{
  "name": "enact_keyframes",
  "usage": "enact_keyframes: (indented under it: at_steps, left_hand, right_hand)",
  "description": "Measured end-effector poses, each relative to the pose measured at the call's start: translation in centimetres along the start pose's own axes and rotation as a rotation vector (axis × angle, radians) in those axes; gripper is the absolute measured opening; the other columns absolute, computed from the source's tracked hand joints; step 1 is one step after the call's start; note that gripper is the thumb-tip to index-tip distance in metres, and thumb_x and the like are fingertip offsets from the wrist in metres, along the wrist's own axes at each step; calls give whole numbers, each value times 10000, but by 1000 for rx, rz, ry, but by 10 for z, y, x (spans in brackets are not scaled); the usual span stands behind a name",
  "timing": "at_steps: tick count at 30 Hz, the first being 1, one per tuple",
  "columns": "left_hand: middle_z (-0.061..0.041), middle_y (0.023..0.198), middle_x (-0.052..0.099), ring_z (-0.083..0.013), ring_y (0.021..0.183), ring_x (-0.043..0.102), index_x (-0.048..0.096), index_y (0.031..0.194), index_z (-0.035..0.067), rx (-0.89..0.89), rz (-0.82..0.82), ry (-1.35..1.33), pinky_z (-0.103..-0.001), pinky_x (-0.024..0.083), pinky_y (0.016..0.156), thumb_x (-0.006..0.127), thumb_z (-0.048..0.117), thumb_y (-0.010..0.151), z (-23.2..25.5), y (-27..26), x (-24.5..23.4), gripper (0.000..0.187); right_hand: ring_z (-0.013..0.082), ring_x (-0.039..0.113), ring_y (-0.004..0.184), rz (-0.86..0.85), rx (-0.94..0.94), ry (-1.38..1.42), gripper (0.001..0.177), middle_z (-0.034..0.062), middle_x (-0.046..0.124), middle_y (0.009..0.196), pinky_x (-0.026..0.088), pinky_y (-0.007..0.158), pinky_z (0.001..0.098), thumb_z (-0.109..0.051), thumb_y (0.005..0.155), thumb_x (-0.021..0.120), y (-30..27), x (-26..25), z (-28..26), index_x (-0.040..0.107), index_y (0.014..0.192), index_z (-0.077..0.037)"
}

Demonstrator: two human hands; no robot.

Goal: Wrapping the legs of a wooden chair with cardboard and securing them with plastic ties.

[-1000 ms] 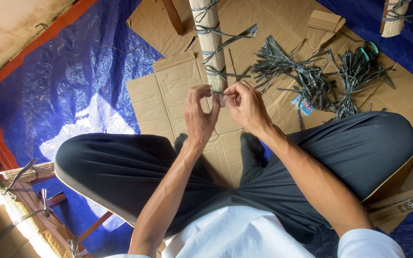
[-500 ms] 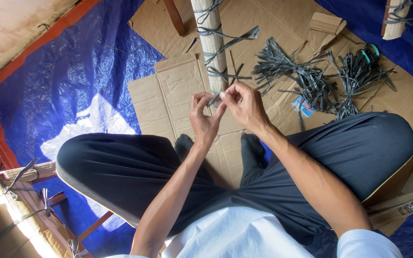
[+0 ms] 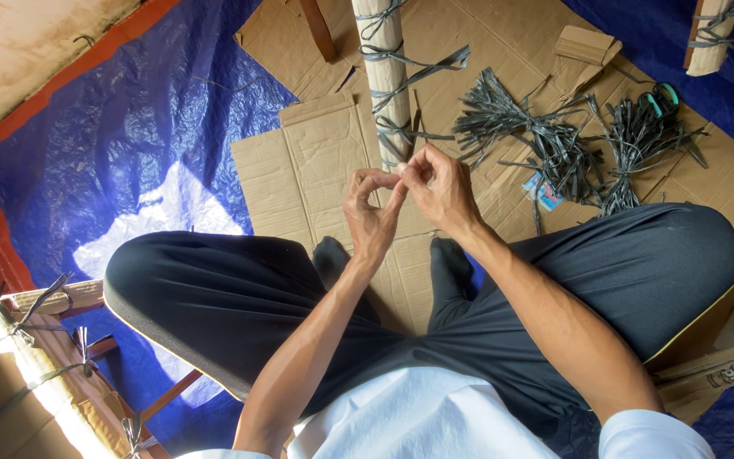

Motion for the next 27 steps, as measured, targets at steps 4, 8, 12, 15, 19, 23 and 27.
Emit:
enact_keyframes:
  at_steps: [4, 8, 12, 15, 19, 23, 27]
  left_hand:
    - [-67, 988, 653, -168, 920, 658, 748, 927, 18, 31, -10, 35, -318, 548, 821, 818, 88, 853, 7, 2, 1, 124]
    - [-71, 980, 648, -167, 888, 676, 701, 898, 13, 34, -33, 78, -318, 558, 809, 791, 78, 845, 14, 4, 0, 123]
    - [-75, 969, 641, -193, 877, 674, 675, 879, 17, 84, -46, 181, -345, 549, 803, 779, 58, 823, 23, 8, -3, 125]
    - [-75, 967, 645, -226, 877, 652, 675, 879, 27, 161, -45, 290, -378, 524, 806, 778, 51, 800, 19, 11, -7, 133]
    - [-68, 967, 649, -226, 864, 644, 668, 894, 39, 200, -79, 367, -390, 503, 818, 776, 73, 804, 13, 15, -13, 145]
    - [-71, 997, 661, -230, 916, 664, 660, 939, 44, 194, -139, 389, -404, 518, 848, 780, 129, 845, 16, 20, -20, 174]
    - [-122, 1127, 679, -277, 1077, 682, 620, 1145, 32, 126, -216, 280, -428, 537, 929, 793, 275, 889, 16, 41, -25, 393]
  right_hand:
    - [104, 631, 642, 33, -6, -32, 189, 51, 695, 721, 508, 594, 282, -155, 968, 687, -3, -2, -12, 632, 859, -11]
    - [134, 648, 660, 101, -47, -98, 149, 72, 663, 791, 511, 599, 308, -113, 951, 672, -4, -3, -14, 625, 860, -5]
    - [157, 633, 707, 194, -120, -112, 145, 107, 596, 907, 514, 621, 321, -88, 921, 685, -4, -4, -6, 611, 850, 14]
    - [157, 629, 729, 247, -129, -84, 169, 92, 583, 905, 519, 636, 317, -90, 938, 677, 1, -11, 12, 592, 829, 8]
    - [171, 608, 725, 291, -121, -112, 179, 80, 584, 849, 510, 659, 321, -72, 944, 658, 8, -13, 35, 580, 802, 3]
    - [163, 607, 680, 217, 125, 53, 131, 47, 616, 754, 494, 642, 307, -105, 924, 628, 14, -15, 49, 604, 837, -9]
    - [156, 631, 834, 276, 119, 195, 163, 48, 631, 930, 542, 760, 301, -126, 933, 638, 27, -48, 48, 582, 1045, -21]
Point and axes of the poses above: each hand's wrist, its own y-axis towards the middle knuckle, its own x-axis out of the palm, z = x × y, the point moved 7 cm from there along y, towards the middle knuckle
